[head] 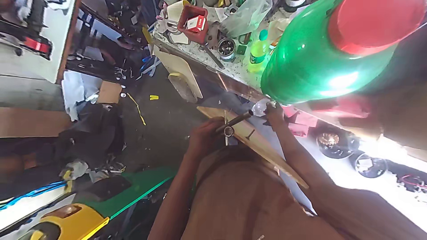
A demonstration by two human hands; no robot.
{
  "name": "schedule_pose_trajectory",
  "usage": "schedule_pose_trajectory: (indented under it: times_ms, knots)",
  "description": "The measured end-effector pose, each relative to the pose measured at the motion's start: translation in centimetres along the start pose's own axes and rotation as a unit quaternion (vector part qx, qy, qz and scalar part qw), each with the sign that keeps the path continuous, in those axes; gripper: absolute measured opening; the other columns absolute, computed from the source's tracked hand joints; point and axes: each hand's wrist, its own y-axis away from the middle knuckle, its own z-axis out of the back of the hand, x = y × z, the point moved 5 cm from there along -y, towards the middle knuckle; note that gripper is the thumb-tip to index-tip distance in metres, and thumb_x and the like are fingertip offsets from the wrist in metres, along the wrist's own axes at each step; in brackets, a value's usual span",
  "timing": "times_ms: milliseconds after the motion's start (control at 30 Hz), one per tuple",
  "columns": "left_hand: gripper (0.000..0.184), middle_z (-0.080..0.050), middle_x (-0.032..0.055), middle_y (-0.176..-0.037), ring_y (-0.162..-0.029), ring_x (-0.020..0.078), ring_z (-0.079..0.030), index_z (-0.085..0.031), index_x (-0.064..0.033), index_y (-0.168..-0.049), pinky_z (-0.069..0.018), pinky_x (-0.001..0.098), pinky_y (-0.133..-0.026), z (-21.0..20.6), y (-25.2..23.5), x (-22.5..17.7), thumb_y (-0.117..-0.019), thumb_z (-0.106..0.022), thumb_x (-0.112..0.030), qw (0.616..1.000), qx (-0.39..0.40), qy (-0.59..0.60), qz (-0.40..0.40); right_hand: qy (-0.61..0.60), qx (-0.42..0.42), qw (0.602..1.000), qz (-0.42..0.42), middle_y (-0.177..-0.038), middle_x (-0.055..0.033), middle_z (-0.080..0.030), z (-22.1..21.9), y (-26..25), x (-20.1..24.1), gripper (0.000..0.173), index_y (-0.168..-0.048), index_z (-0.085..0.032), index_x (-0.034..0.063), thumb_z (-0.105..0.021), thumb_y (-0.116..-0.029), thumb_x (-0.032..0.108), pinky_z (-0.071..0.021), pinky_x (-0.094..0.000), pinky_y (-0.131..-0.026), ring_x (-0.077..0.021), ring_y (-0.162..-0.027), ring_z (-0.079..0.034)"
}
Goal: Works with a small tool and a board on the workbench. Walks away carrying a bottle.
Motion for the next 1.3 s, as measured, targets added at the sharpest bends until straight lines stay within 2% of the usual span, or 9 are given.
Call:
schedule_pose_trajectory:
  times_ms: [167,267,500,600,767,967,1033,1133,1300]
  knots:
    - [0.017,-0.071,0.002,-0.125,-0.106,0.0131,-0.071,-0.077,-0.0127,-0.109,-0.0615,0.0367,-0.086,0.0,0.0,-0.1,-0.0932,-0.071,-0.012,1.0,0.017,0.011,-0.003,0.025,0.006,1.0,0.001,-0.101,-0.0105,-0.067,0.0,0.4,0.5,0.05,-0.141,-0.052,0.0082,-0.072,-0.0979,0.025,-0.0591,-0.0365,-0.066,-0.0165,-0.07,-0.064]
    - [0.018,-0.071,0.0017,-0.127,-0.106,0.0136,-0.071,-0.076,-0.0128,-0.109,-0.0612,0.0369,-0.086,0.1,0.0,-0.2,-0.0928,-0.071,-0.011,1.0,0.025,0.001,-0.003,0.039,0.004,0.999,-0.004,-0.095,-0.0093,-0.067,-0.3,0.6,0.5,0.047,-0.138,-0.053,0.0077,-0.071,-0.0986,0.026,-0.0594,-0.0364,-0.066,-0.0164,-0.069,-0.064]
    - [0.022,-0.071,0.0024,-0.126,-0.106,0.0146,-0.071,-0.077,-0.0131,-0.111,-0.0609,0.0377,-0.086,0.1,0.0,-0.2,-0.0905,-0.071,-0.007,1.0,0.017,0.008,-0.009,0.026,0.002,1.0,0.0,-0.098,-0.0084,-0.066,-0.3,0.3,0.3,0.045,-0.138,-0.054,0.0084,-0.071,-0.0986,0.024,-0.0594,-0.0352,-0.067,-0.0151,-0.07,-0.064]
    - [0.022,-0.071,0.0008,-0.127,-0.107,0.0126,-0.071,-0.077,-0.0133,-0.111,-0.0609,0.0361,-0.088,0.0,0.2,0.1,-0.0902,-0.072,-0.007,1.0,0.015,0.021,-0.009,0.01,0.003,1.0,0.0,-0.1,-0.009,-0.065,-0.3,0.3,0.1,0.049,-0.14,-0.051,0.0088,-0.072,-0.0977,0.022,-0.0596,-0.0355,-0.068,-0.0153,-0.071,-0.064]
    - [0.021,-0.07,0.0001,-0.127,-0.105,0.0129,-0.071,-0.076,-0.0148,-0.112,-0.0615,0.0374,-0.084,-0.1,0.4,0.0,-0.0916,-0.074,-0.011,0.999,0.012,0.034,-0.019,0.013,0.018,1.0,0.001,-0.114,-0.0097,-0.065,-0.2,1.0,0.4,0.055,-0.146,-0.045,0.0078,-0.069,-0.0999,0.025,-0.06,-0.0367,-0.078,-0.0158,-0.085,-0.066]
    - [0.026,-0.07,0.0013,-0.129,-0.103,0.0166,-0.072,-0.077,-0.0152,-0.111,-0.0617,0.0424,-0.081,0.0,0.2,-0.1,-0.0871,-0.076,-0.007,0.999,0.026,0.03,-0.013,0.017,0.006,1.0,0.0,-0.104,-0.0065,-0.063,-0.5,1.5,0.7,0.051,-0.143,-0.045,0.0076,-0.068,-0.1002,0.023,-0.0596,-0.0347,-0.074,-0.0133,-0.077,-0.064]
    - [0.027,-0.07,0.0019,-0.13,-0.101,0.0176,-0.072,-0.077,-0.0145,-0.111,-0.0618,0.0427,-0.08,0.0,0.3,-0.2,-0.0853,-0.076,-0.005,0.999,0.025,0.025,-0.013,0.024,0.009,1.0,-0.007,-0.104,-0.0067,-0.063,-0.3,1.4,0.6,0.052,-0.145,-0.044,0.0086,-0.068,-0.1007,0.024,-0.0594,-0.0346,-0.074,-0.0133,-0.078,-0.064]
    - [0.024,-0.071,0.001,-0.128,-0.099,0.017,-0.073,-0.078,-0.015,-0.109,-0.0618,0.0418,-0.078,0.3,0.3,-0.2,-0.0872,-0.074,-0.006,1.0,0.017,0.017,-0.017,0.035,0.004,0.999,-0.015,-0.11,-0.0098,-0.062,-0.5,1.4,0.8,0.055,-0.147,-0.041,0.0083,-0.067,-0.1012,0.024,-0.0595,-0.0365,-0.075,-0.0151,-0.08,-0.065]
    - [0.018,-0.073,0.0002,-0.124,-0.095,0.0142,-0.073,-0.078,-0.0149,-0.107,-0.0617,0.0391,-0.076,0.4,0.2,-0.4,-0.092,-0.07,-0.009,1.0,0.005,0.018,-0.021,0.027,0.002,0.999,-0.019,-0.103,-0.0092,-0.062,-0.7,1.3,0.9,0.047,-0.141,-0.047,0.0088,-0.067,-0.1012,0.023,-0.0591,-0.0379,-0.071,-0.0159,-0.075,-0.063]
